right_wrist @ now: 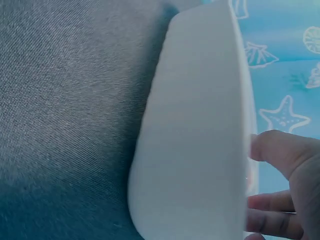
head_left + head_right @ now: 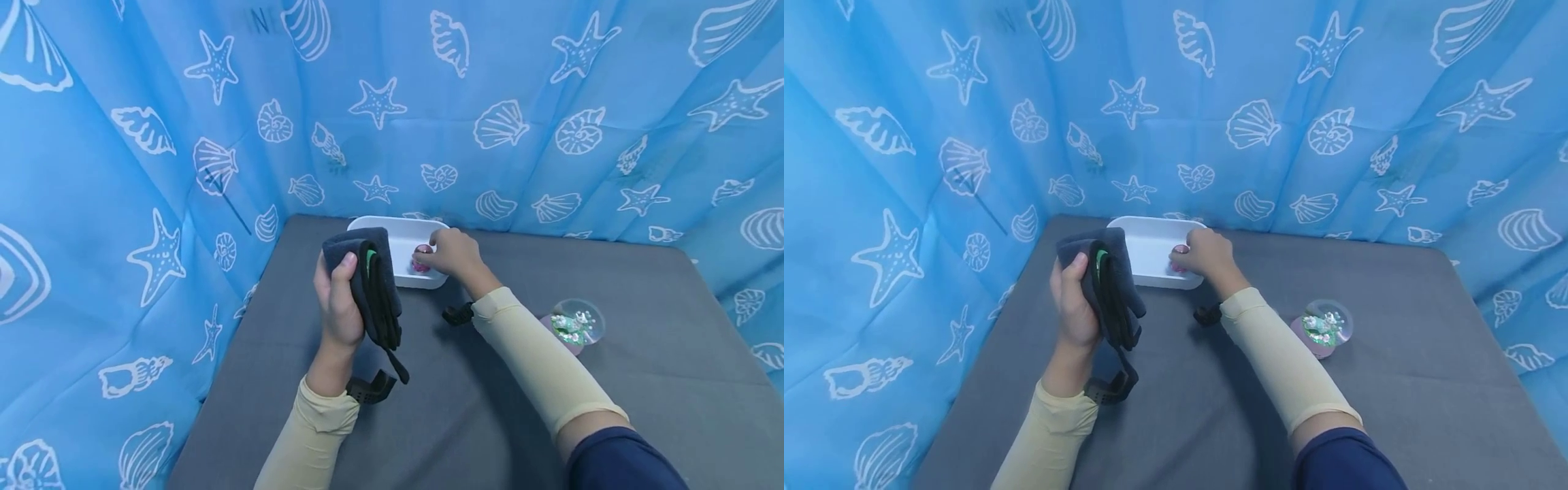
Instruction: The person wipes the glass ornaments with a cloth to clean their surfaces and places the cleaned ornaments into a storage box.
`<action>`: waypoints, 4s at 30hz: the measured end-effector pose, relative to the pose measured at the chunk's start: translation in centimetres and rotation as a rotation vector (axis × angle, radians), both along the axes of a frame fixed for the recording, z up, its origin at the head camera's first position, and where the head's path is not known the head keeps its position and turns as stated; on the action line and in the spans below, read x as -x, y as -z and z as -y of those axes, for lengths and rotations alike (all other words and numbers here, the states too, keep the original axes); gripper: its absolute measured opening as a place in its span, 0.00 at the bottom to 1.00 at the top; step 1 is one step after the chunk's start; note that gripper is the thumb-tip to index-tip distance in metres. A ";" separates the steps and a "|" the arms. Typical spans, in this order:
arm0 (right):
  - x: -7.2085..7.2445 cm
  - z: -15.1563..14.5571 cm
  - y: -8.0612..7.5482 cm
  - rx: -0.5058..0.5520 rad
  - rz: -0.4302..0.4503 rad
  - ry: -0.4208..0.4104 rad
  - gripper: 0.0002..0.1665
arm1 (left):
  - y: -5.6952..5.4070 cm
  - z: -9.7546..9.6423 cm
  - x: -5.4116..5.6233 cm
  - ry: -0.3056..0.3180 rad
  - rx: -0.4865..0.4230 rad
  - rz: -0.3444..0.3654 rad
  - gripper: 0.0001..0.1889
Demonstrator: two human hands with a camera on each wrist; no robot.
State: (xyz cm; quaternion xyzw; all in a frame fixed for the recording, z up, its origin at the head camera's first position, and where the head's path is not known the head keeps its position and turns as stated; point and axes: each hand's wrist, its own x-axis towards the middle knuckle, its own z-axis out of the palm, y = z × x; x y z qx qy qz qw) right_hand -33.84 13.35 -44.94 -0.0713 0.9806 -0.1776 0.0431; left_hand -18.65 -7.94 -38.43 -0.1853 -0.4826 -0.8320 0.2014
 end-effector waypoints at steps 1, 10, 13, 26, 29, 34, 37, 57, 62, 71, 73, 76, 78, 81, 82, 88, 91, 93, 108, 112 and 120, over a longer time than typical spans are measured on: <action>-0.1 -0.1 -0.3 0.002 -0.004 0.008 0.30 | 0.0 -0.1 0.1 0.004 -0.002 -0.001 0.06; -2.4 -2.8 -2.7 0.156 -0.067 -0.052 0.36 | -0.1 -0.1 0.1 0.013 -0.017 -0.002 0.06; -3.5 -3.6 -3.6 0.223 -0.106 -0.088 0.34 | -0.2 -0.1 0.1 0.011 -0.018 -0.003 0.06; -9.1 -6.7 -4.9 0.274 -0.086 -0.144 0.26 | -0.2 -0.3 -0.2 0.023 -0.019 0.006 0.07; -10.2 -7.5 -4.5 0.246 -0.061 -0.132 0.26 | -0.3 -0.2 -0.3 0.030 -0.025 0.011 0.07; -11.9 -8.5 -3.4 0.206 -0.038 -0.120 0.25 | -0.5 -0.2 -0.4 0.038 -0.025 0.014 0.06; -12.9 -8.7 -2.8 0.173 -0.056 -0.138 0.24 | -0.6 -0.2 -0.4 0.037 -0.023 0.012 0.06; -16.0 -9.7 -0.6 0.015 -0.114 -0.082 0.28 | -0.3 -0.6 -0.4 0.041 0.010 0.013 0.06; -16.2 -9.9 0.0 -0.020 -0.098 -0.063 0.30 | -0.3 -0.7 -0.3 0.045 0.011 0.009 0.07; -16.3 -9.7 0.3 -0.053 -0.123 -0.054 0.28 | -0.3 -0.7 -0.5 0.067 0.013 0.022 0.06; -16.2 -9.7 0.4 -0.059 -0.125 -0.053 0.27 | -0.3 -0.7 -0.5 0.075 0.008 0.024 0.06; -16.1 -9.6 0.4 -0.073 -0.129 -0.049 0.26 | -0.3 -0.7 -0.5 0.084 0.000 0.030 0.06; -16.1 -9.5 0.3 -0.078 -0.139 -0.055 0.25 | -0.4 -0.7 -0.6 0.086 -0.002 0.035 0.07; -16.1 -9.5 0.2 -0.089 -0.154 -0.056 0.24 | -0.5 -0.7 -0.6 0.086 0.003 0.040 0.07; -16.1 -9.5 0.2 -0.093 -0.158 -0.058 0.24 | -0.5 -0.7 -0.6 0.086 0.005 0.041 0.06; -16.3 -9.5 0.0 -0.103 -0.178 -0.061 0.21 | -0.4 -0.8 -0.6 0.071 0.013 0.037 0.06; -16.4 -9.5 0.0 -0.104 -0.184 -0.061 0.20 | -0.3 -0.7 -0.5 0.066 0.009 0.035 0.06; -16.4 -9.4 0.0 -0.104 -0.185 -0.062 0.20 | -0.3 -0.7 -0.6 0.068 0.004 0.032 0.06; -16.1 -9.1 0.3 -0.099 -0.146 -0.037 0.25 | -0.3 -0.7 -0.7 0.064 0.006 0.031 0.07; -16.0 -9.1 0.5 -0.101 -0.170 -0.045 0.22 | -0.5 -0.7 -0.8 0.058 0.005 0.029 0.07; -16.0 -9.3 0.9 -0.088 -0.178 -0.051 0.21 | -0.3 -0.9 -0.6 0.075 0.009 0.029 0.07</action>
